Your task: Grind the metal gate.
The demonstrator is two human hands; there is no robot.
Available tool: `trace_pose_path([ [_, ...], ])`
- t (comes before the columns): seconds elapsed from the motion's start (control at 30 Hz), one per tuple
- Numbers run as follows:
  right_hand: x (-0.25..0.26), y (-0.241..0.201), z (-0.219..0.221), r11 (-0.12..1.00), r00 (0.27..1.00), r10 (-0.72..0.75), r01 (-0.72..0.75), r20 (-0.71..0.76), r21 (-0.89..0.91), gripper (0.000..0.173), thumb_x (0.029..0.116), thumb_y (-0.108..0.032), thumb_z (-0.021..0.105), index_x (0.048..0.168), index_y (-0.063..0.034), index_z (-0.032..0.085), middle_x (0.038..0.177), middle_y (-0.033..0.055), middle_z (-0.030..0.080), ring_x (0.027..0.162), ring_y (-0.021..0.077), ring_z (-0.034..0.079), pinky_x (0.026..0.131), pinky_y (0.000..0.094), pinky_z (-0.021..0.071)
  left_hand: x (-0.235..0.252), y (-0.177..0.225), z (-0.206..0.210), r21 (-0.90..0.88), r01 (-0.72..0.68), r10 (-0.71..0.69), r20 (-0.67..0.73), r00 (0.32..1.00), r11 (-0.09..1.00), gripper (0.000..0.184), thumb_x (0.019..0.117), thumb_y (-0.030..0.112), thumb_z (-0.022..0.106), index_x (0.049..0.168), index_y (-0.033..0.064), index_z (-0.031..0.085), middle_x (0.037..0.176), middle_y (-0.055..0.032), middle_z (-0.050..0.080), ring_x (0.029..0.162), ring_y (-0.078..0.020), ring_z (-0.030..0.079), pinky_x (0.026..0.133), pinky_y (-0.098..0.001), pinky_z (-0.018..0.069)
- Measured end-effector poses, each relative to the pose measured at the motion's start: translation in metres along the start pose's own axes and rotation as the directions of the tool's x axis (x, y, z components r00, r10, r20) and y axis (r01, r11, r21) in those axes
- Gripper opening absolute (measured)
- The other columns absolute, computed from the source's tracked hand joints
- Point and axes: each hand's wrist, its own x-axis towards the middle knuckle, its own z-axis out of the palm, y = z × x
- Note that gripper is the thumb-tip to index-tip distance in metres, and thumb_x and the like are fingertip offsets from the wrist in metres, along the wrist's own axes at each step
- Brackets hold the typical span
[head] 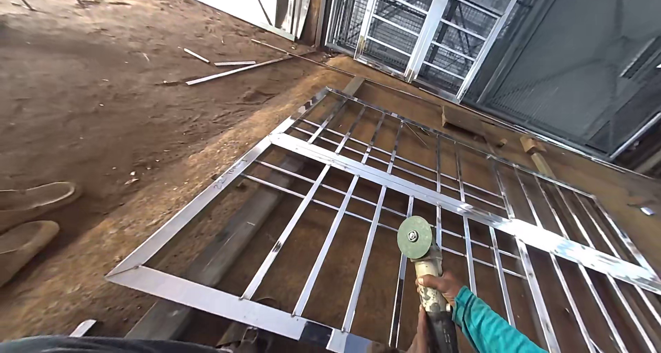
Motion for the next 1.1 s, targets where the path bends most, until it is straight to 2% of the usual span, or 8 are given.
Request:
trace_pose_path([
  [0.37,-0.004,-0.006,0.006,0.999,1.000,-0.020,0.021,0.023,-0.024,0.063,0.0685,-0.014,0.083,0.121,0.0062,0.054,0.093,0.0154,0.072,0.081,0.0227,0.073,0.076,0.0386,0.0625,-0.007,0.008,0.001,-0.015,0.037,-0.038,-0.066,0.997,0.999,0.107,0.0894,0.020,0.079,0.163,-0.0052,0.006,0.146,-0.0289,0.055,0.119,-0.0419,0.067,0.101,-0.0605,0.0531],
  [0.53,-0.008,-0.011,0.012,0.997,0.999,0.016,-0.013,0.039,-0.070,0.049,0.0776,-0.007,0.079,0.119,0.0068,0.056,0.090,0.0148,0.072,0.079,0.0213,0.073,0.075,0.0363,0.0620,-0.004,0.008,-0.004,-0.055,0.094,-0.093,0.017,0.996,0.994,0.111,0.0901,0.021,0.079,0.163,-0.0016,-0.002,0.153,-0.0269,0.047,0.128,-0.0359,0.063,0.108,-0.0537,0.0507],
  [0.63,-0.005,-0.007,0.010,0.986,0.996,0.025,-0.010,0.085,-0.165,0.052,0.0758,-0.007,0.079,0.121,0.0066,0.056,0.091,0.0148,0.072,0.079,0.0218,0.073,0.075,0.0369,0.0620,-0.001,0.008,-0.001,-0.256,0.184,-0.160,0.112,0.981,0.949,0.117,0.0861,0.010,0.079,0.163,0.0041,-0.009,0.152,-0.0256,0.049,0.128,-0.0310,0.063,0.109,-0.0483,0.0514],
  [0.7,-0.006,-0.009,0.012,0.951,0.993,-0.001,0.039,0.121,-0.307,0.057,0.0697,-0.009,0.082,0.120,0.0056,0.058,0.092,0.0137,0.073,0.080,0.0202,0.073,0.076,0.0362,0.0623,-0.002,0.005,0.004,-0.491,0.214,-0.158,0.153,0.975,0.844,0.119,0.0844,0.005,0.077,0.162,0.0044,-0.012,0.155,-0.0284,0.043,0.130,-0.0311,0.061,0.108,-0.0463,0.0521],
  [0.77,-0.011,-0.016,0.017,0.860,0.981,0.010,0.090,0.192,-0.502,0.068,0.0698,-0.005,0.087,0.128,0.0067,0.055,0.101,0.0170,0.070,0.089,0.0223,0.071,0.084,0.0392,0.0599,-0.002,0.007,0.012,-0.709,0.202,-0.180,0.107,0.978,0.676,0.111,0.0900,0.013,0.075,0.162,0.0030,-0.009,0.158,-0.0282,0.036,0.135,-0.0311,0.056,0.110,-0.0451,0.0502],
  [0.83,-0.013,-0.019,0.026,0.724,0.960,0.046,0.160,0.278,-0.671,0.077,0.0691,-0.011,0.091,0.134,0.0059,0.052,0.111,0.0195,0.069,0.099,0.0252,0.069,0.093,0.0431,0.0570,0.003,0.022,0.010,-0.835,0.267,-0.343,0.101,0.934,0.481,0.098,0.0981,0.030,0.065,0.164,0.0094,-0.004,0.162,-0.0252,0.032,0.142,-0.0366,0.045,0.108,-0.0580,0.0457],
  [0.93,-0.009,-0.014,0.041,0.569,0.908,0.144,0.249,0.393,-0.784,0.089,0.0658,-0.020,0.093,0.141,0.0012,0.051,0.125,0.0202,0.066,0.115,0.0282,0.066,0.104,0.0465,0.0511,0.012,0.040,0.002,-0.907,0.368,-0.553,0.204,0.808,0.204,0.088,0.1046,0.046,0.057,0.165,0.0177,-0.002,0.166,-0.0222,0.023,0.148,-0.0400,0.035,0.111,-0.0647,0.0403],
  [1.1,-0.003,-0.013,0.078,0.286,0.862,0.329,0.299,0.386,-0.911,0.098,0.0667,-0.027,0.094,0.150,-0.0037,0.046,0.132,0.0247,0.063,0.123,0.0381,0.061,0.106,0.0543,0.0468,0.015,0.038,-0.008,-0.929,0.367,-0.645,0.252,0.722,0.049,0.080,0.1058,0.056,0.048,0.162,0.0089,0.016,0.161,-0.0235,0.033,0.143,-0.0388,0.042,0.110,-0.0596,0.0431],
])
